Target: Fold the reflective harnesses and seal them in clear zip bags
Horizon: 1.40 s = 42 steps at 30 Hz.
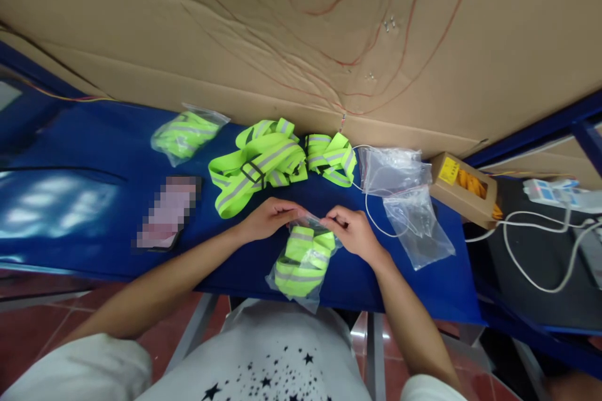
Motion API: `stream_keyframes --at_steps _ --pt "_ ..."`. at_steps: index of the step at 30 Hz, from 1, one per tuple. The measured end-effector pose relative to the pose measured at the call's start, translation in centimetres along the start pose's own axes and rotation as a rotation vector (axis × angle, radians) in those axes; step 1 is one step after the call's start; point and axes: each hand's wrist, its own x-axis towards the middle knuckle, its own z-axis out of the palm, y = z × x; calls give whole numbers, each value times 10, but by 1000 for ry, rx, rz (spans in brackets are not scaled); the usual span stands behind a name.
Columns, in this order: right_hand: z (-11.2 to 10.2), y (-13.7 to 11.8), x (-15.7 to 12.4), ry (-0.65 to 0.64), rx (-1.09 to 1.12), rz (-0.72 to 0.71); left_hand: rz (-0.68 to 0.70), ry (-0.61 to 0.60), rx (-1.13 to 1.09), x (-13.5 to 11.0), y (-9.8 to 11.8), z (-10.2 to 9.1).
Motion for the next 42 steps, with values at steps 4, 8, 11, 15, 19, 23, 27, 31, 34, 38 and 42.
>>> stream_keyframes --at_steps 4,8,11,15,19,23,27,31,34,38,42 --pt "3 -1 2 148 115 68 -20 -61 -197 -1 -1 1" --pt "0 -3 3 276 161 93 -45 -177 -269 -7 0 11" --pt "-13 -2 3 383 106 75 -50 -103 -259 -9 0 19" --pt "-39 2 13 603 -407 71 -60 -10 -328 -6 -1 21" --pt "-52 9 39 570 -894 244 -79 86 -433 -3 -1 18" --pt "-52 19 53 500 -1008 292 -79 109 -379 -4 0 16" --pt "-53 24 44 463 -888 130 36 98 -301 -3 1 15" --pt "-56 24 36 416 -733 -19 93 133 -218 -2 -4 15" --pt "-51 23 37 408 -675 -53 46 166 -133 -6 -7 17" --pt "-39 24 40 374 -731 -68 105 228 26 -17 -3 19" --pt "-33 27 41 367 -738 -73 436 508 194 -27 21 2"
